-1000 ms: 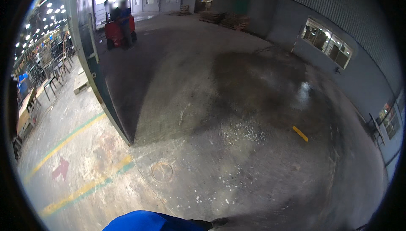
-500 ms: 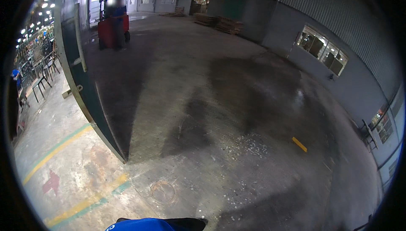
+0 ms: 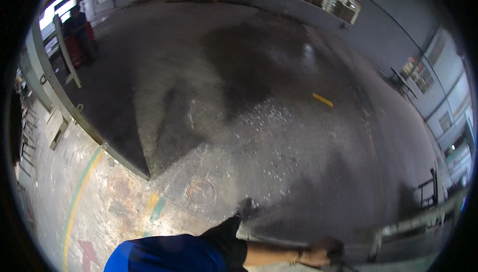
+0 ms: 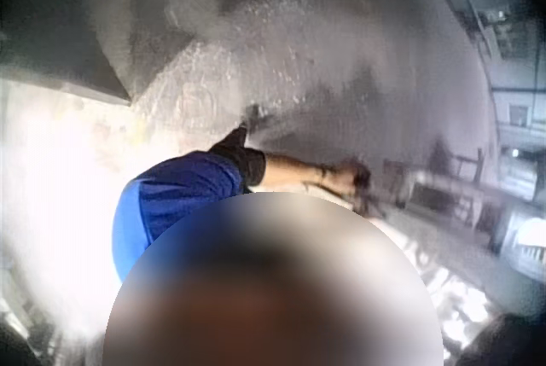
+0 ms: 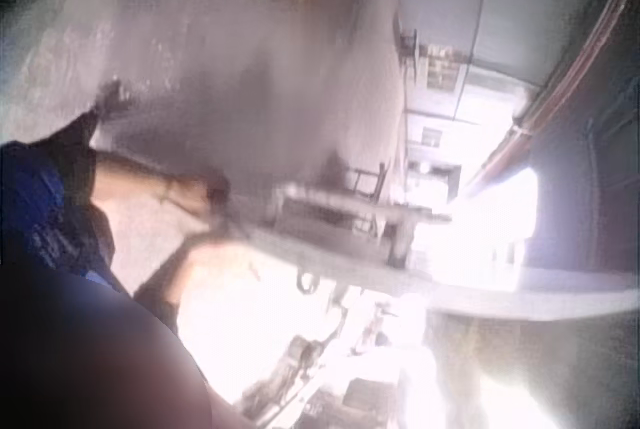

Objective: The person uses a spray gun to apply finish to hanging wooden slatted panels in a workshop. They repeatedly lift, rotate, and reposition each panel to coat all sides, then walk to retrieve the spray gun and return to continue the process.

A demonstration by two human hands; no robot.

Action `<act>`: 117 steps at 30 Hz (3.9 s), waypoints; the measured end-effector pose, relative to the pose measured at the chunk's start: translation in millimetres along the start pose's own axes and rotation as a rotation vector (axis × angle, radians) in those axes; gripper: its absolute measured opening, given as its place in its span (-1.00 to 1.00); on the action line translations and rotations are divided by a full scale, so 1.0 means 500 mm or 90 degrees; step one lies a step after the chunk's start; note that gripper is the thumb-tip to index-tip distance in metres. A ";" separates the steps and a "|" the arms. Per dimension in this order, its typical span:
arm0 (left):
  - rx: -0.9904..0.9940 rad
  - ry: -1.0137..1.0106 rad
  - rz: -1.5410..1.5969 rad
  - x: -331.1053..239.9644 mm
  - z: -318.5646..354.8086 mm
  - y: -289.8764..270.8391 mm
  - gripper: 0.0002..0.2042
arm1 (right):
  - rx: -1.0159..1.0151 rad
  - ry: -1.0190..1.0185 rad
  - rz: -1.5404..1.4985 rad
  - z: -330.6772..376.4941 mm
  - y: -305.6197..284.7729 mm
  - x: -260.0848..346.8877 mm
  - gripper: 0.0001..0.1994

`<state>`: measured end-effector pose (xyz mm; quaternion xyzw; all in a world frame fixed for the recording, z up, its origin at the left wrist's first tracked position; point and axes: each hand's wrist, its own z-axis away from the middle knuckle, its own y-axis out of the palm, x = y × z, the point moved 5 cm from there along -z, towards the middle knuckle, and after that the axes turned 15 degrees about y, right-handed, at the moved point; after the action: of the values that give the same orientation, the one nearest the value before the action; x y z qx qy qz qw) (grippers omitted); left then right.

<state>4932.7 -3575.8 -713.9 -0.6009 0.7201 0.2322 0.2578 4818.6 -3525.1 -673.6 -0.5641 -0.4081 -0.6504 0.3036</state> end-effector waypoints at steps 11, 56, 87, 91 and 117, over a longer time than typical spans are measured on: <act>0.007 -0.243 -0.054 -0.163 0.036 -0.264 -0.70 | -0.025 0.030 0.190 0.252 0.107 -0.002 -0.32; 1.259 -0.425 -0.375 -0.106 1.069 1.764 -0.64 | -0.866 0.672 0.027 1.217 -2.628 -0.204 -0.51; 1.390 -0.335 -0.379 -0.375 1.366 4.206 -0.57 | -1.059 0.323 0.029 0.871 -5.074 0.441 -0.62; 1.417 -0.349 -0.395 -0.415 1.409 4.592 -0.55 | -0.975 0.683 0.008 0.934 -5.186 0.262 -0.56; 1.577 0.047 -0.266 -1.200 2.163 6.555 -0.68 | -1.202 0.515 -0.140 1.332 -6.864 0.668 -0.51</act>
<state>1890.8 -1874.3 -1064.3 -0.0647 0.3523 -0.6610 0.6594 2147.0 -1265.5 -972.0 -0.2711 0.3518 -0.8711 -0.2096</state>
